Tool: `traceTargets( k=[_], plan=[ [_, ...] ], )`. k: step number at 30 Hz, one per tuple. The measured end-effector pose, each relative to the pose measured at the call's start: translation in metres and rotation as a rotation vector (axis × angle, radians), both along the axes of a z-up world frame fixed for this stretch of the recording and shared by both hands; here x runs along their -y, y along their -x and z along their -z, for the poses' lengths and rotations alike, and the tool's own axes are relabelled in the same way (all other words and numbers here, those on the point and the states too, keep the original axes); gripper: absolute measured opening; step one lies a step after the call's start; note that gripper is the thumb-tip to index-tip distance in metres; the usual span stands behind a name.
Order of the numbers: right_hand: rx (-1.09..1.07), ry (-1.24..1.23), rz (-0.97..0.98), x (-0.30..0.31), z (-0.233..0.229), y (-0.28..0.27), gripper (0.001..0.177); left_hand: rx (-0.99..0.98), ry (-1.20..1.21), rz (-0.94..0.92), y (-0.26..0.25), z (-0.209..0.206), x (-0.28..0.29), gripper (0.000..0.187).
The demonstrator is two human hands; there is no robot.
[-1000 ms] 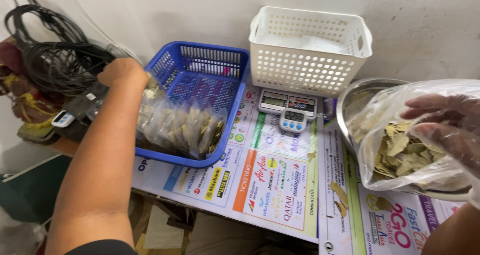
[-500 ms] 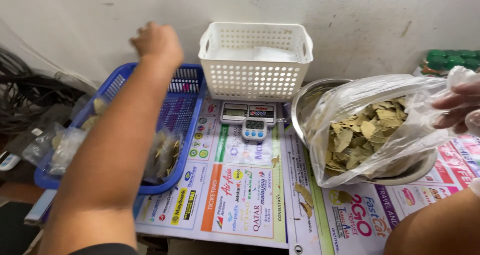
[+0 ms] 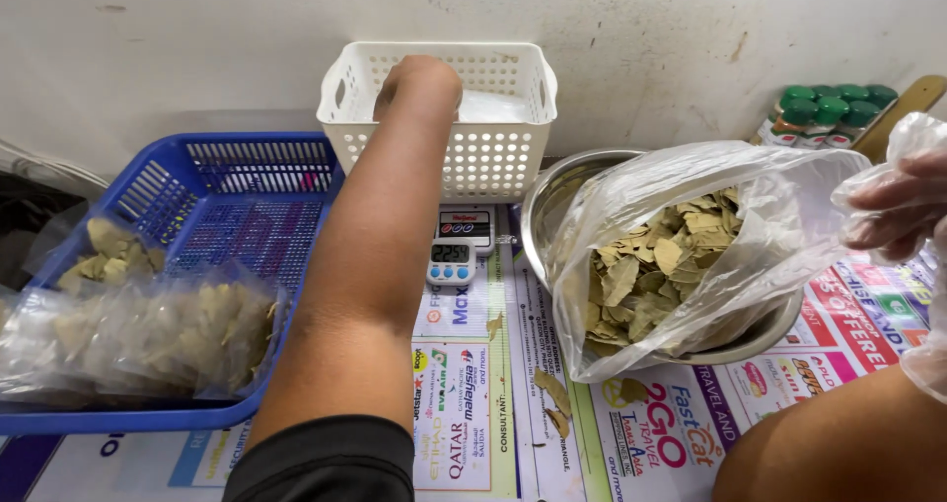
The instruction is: Packing dried bay leaves into small plastic bags
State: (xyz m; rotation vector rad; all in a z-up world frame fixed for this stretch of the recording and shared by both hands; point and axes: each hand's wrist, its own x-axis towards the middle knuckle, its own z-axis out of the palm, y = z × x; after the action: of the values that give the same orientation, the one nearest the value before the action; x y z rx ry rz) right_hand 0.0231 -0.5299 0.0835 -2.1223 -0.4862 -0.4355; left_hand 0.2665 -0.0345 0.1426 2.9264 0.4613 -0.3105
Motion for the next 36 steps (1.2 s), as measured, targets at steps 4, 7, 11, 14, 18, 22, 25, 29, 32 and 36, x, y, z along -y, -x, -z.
traceTargets(
  k=[4,7,11,14,18,22,25,29,32,36],
  plan=[
    [0.101,-0.087,0.075,-0.044,0.002,0.020,0.072,-0.001,-0.056,-0.042,-0.046,0.034,-0.007,0.049],
    [0.182,-0.041,0.096,-0.064,-0.002,0.028,0.071,0.138,0.171,-0.188,-0.074,0.047,-0.022,0.046],
    [0.177,-0.060,0.025,-0.059,-0.005,0.023,0.065,0.250,0.125,-0.182,-0.062,0.035,-0.035,0.037],
    [0.090,-0.062,0.001,-0.055,-0.010,0.020,0.067,0.352,0.189,-0.167,-0.050,0.027,-0.051,0.032],
    [-0.002,-0.191,-0.076,-0.045,0.000,0.006,0.058,0.521,0.272,-0.167,-0.033,0.025,-0.074,0.023],
    [0.128,-0.151,0.003,-0.087,-0.006,0.006,0.050,0.691,0.558,-0.141,0.024,-0.003,-0.071,0.018],
    [0.142,-0.127,-0.029,-0.143,-0.034,0.027,0.040,0.820,0.820,0.046,0.087,-0.014,-0.055,0.013],
    [0.091,-0.212,-0.063,-0.224,-0.074,0.064,0.034,0.917,1.075,0.236,0.171,0.000,-0.034,0.010],
    [0.266,-0.129,-0.205,-0.248,-0.085,0.068,0.027,0.781,1.157,0.277,0.229,0.014,-0.024,0.006],
    [0.114,0.030,-0.190,-0.259,-0.082,0.061,0.022,0.721,1.297,0.313,0.251,0.046,-0.026,0.007]
  ],
)
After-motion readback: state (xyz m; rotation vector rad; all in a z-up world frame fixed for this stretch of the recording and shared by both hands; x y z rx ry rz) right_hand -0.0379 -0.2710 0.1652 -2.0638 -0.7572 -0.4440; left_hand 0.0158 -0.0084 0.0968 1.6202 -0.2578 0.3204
